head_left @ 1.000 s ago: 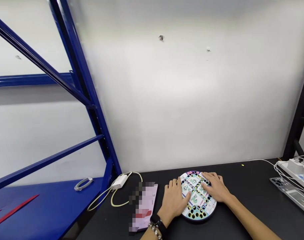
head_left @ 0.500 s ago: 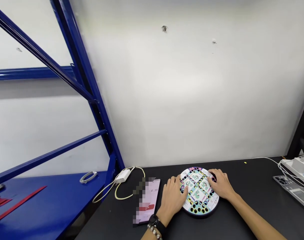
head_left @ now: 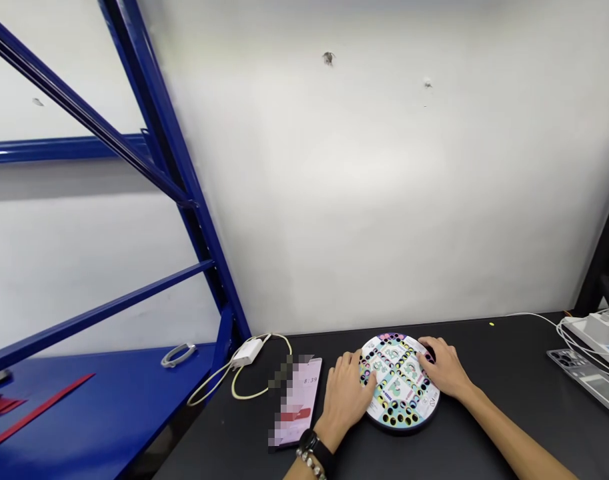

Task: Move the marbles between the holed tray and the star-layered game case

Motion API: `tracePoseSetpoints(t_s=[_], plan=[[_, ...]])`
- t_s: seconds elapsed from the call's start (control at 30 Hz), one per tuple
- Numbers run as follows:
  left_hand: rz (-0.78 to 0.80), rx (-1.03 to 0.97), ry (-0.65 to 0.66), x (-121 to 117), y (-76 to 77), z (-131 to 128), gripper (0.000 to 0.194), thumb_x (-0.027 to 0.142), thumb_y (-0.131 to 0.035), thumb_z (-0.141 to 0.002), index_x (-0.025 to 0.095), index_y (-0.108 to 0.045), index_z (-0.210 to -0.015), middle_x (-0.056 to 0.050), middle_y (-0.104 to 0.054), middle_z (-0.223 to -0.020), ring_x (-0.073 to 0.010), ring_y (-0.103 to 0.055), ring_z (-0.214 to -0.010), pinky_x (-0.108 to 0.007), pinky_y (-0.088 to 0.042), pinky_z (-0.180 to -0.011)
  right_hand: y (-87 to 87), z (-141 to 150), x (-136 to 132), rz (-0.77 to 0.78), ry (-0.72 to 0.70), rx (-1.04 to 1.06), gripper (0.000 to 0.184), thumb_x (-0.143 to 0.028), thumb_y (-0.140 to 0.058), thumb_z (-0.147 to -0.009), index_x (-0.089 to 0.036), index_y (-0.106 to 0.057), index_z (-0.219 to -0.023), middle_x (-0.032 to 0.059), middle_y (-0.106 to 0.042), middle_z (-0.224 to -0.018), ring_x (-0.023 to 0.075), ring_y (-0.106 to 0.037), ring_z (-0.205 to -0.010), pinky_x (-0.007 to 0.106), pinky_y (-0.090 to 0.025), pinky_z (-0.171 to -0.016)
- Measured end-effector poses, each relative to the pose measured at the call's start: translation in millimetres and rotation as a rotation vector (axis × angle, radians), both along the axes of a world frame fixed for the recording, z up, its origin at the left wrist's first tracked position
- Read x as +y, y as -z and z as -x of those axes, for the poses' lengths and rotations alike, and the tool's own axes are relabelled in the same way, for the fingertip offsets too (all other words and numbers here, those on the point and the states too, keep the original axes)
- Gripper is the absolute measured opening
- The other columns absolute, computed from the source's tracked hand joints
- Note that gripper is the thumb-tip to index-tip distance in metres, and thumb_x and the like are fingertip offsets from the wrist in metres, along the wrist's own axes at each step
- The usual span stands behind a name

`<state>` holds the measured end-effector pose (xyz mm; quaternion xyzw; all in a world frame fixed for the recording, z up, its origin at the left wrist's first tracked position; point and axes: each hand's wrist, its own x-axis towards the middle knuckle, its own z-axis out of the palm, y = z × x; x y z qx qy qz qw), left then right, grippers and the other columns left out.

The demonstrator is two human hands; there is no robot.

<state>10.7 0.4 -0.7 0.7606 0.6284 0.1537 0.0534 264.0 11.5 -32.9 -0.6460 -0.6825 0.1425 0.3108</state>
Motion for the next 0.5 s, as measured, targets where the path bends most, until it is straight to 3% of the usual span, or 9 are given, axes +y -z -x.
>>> tracePoseSetpoints(t_s=[0.13, 0.27, 0.4, 0.5], plan=[[-0.069, -0.041, 0.002, -1, -1.9, 0, 0.045, 0.032, -0.049, -0.089, 0.018, -0.052, -0.131, -0.009, -0.060, -0.123, -0.0258, -0.055, -0.114, -0.038, -0.042, -0.095, 2.9, -2, 4, -0.069, 0.005, 0.168, 0.034, -0.038, -0.054, -0.082, -0.023, -0.067, -0.108, 0.0072, -0.071, -0.112, 0.0259, -0.062, -0.107, 0.042, -0.042, -0.098], [-0.244, -0.201, 0.091, -2, -8.0, 2, 0.042, 0.029, -0.049, -0.088, 0.020, -0.051, -0.129, -0.009, -0.060, -0.121, -0.0254, -0.057, -0.110, -0.038, -0.046, -0.091, -5.5, 1, 5, -0.113, 0.038, 0.573, 0.039, -0.046, -0.065, -0.075, -0.020, -0.067, -0.103, 0.0078, -0.073, -0.095, 0.0261, -0.067, -0.089, 0.039, -0.052, -0.083], [-0.377, -0.364, 0.201, -5, -29.4, 2, 0.042, 0.034, -0.053, -0.086, 0.022, -0.053, -0.127, -0.009, -0.060, -0.122, -0.0276, -0.058, -0.111, -0.043, -0.048, -0.093, -36.5, 2, -5, 0.049, -0.037, 0.993, 0.043, -0.056, -0.073, -0.070, -0.018, -0.067, -0.090, 0.0035, -0.071, -0.071, 0.0233, -0.066, -0.067, 0.035, -0.054, -0.063], [-0.445, -0.558, 0.217, -19, -55.2, 4, 0.047, 0.040, -0.054, -0.089, 0.021, -0.050, -0.132, -0.011, -0.056, -0.129, -0.0308, -0.053, -0.121, -0.051, -0.042, -0.103, -67.2, -13, -22, -0.004, 0.003, 1.148, 0.040, -0.056, -0.074, -0.071, -0.019, -0.064, -0.081, 0.0009, -0.067, -0.067, 0.0194, -0.063, -0.061, 0.031, -0.051, -0.058]])
